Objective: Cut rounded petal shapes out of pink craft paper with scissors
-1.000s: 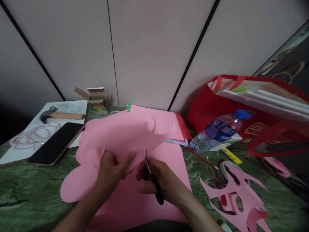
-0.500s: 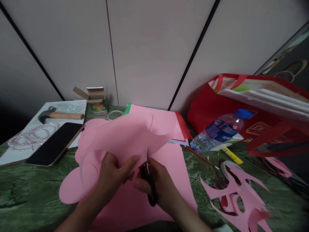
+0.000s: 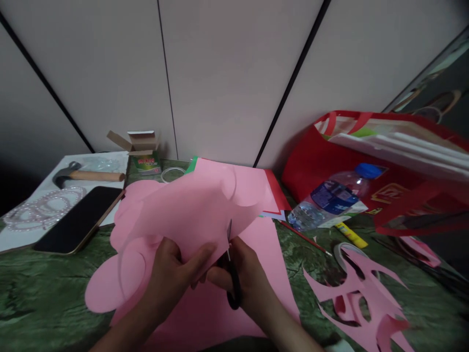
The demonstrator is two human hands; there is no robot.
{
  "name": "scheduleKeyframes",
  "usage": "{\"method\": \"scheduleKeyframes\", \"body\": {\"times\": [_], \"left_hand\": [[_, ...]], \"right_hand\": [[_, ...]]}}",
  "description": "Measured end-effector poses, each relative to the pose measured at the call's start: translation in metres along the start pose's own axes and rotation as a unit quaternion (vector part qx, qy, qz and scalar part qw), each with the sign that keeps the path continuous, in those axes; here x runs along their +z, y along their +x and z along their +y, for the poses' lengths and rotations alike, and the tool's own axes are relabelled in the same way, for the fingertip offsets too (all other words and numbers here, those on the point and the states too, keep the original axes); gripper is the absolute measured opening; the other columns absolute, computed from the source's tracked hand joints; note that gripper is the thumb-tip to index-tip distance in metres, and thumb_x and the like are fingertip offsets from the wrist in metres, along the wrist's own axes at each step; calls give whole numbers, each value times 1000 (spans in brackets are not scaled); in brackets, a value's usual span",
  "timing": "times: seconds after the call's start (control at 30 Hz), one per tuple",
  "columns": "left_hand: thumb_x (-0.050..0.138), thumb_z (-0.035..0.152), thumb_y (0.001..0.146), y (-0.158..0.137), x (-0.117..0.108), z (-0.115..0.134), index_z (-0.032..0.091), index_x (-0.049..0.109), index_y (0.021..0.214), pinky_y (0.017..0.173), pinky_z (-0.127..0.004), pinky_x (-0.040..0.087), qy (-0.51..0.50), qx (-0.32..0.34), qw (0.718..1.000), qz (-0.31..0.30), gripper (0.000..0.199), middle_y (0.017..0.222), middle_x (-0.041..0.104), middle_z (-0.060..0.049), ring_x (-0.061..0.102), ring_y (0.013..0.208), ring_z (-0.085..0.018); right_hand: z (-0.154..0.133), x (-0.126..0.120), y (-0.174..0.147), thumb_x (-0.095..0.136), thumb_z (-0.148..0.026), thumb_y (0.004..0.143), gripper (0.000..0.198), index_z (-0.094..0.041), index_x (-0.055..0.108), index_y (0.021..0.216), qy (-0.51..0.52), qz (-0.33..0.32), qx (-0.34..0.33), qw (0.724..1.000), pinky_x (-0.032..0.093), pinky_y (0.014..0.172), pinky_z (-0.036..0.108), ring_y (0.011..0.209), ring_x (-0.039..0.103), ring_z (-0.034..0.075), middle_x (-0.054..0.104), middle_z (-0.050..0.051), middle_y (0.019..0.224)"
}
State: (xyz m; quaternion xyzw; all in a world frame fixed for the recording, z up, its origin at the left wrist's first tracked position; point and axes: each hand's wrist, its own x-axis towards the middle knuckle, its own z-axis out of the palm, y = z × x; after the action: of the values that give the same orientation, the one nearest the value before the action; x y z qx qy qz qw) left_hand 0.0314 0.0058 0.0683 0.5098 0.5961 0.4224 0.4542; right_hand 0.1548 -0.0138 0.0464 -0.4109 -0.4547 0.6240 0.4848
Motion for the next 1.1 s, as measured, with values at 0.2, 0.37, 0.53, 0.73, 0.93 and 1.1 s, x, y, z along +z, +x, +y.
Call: {"method": "scheduleKeyframes", "body": {"times": [0.2,0.37,0.53,0.73,0.93,1.1], "left_hand": [[60,33,67,-1,2,1,16,47,39,29,-16,30,-24,8,999,-23,35,28,45,4,40,26,-6],[55,35,71,1,1,-4,18,46,47,28,-17,31,-51,16,998,-39,31,29,48,5,43,25,-8],[63,39,64,2,-3,-9,21,39,43,28,-19,35,6,-28,999,-17,37,27,48,4,46,26,-10],[65,40,61,3,-2,-12,24,31,47,30,-20,37,-3,-51,999,-14,40,27,48,5,48,28,-11],[65,40,60,4,-1,-9,23,33,45,31,-20,38,8,-27,1000,-8,39,29,48,4,48,30,-11],[66,42,58,4,-1,-8,24,32,44,31,-21,36,19,-52,998,8,41,28,46,5,46,29,-10]], "right_hand": [[2,-3,2,71,-41,66,36,-18,52,87,8,-2,-3,1000,46,56,27,58,58,15,63,2,68],[-1,0,1,65,-35,74,24,-19,52,87,47,-22,-20,998,46,63,29,61,60,15,64,2,67],[-1,-1,3,73,-30,67,38,-21,51,96,60,-27,-28,997,47,59,29,62,61,16,64,2,72],[-1,-3,3,75,-29,64,37,-19,52,91,48,-8,-12,999,46,58,27,61,61,16,64,1,70],[-4,1,2,73,-28,66,29,-19,52,83,50,8,-3,999,43,54,23,53,59,12,63,-3,61],[-6,-1,2,76,-29,61,32,-18,52,79,20,35,20,999,40,49,22,52,57,12,62,-2,59]]}}
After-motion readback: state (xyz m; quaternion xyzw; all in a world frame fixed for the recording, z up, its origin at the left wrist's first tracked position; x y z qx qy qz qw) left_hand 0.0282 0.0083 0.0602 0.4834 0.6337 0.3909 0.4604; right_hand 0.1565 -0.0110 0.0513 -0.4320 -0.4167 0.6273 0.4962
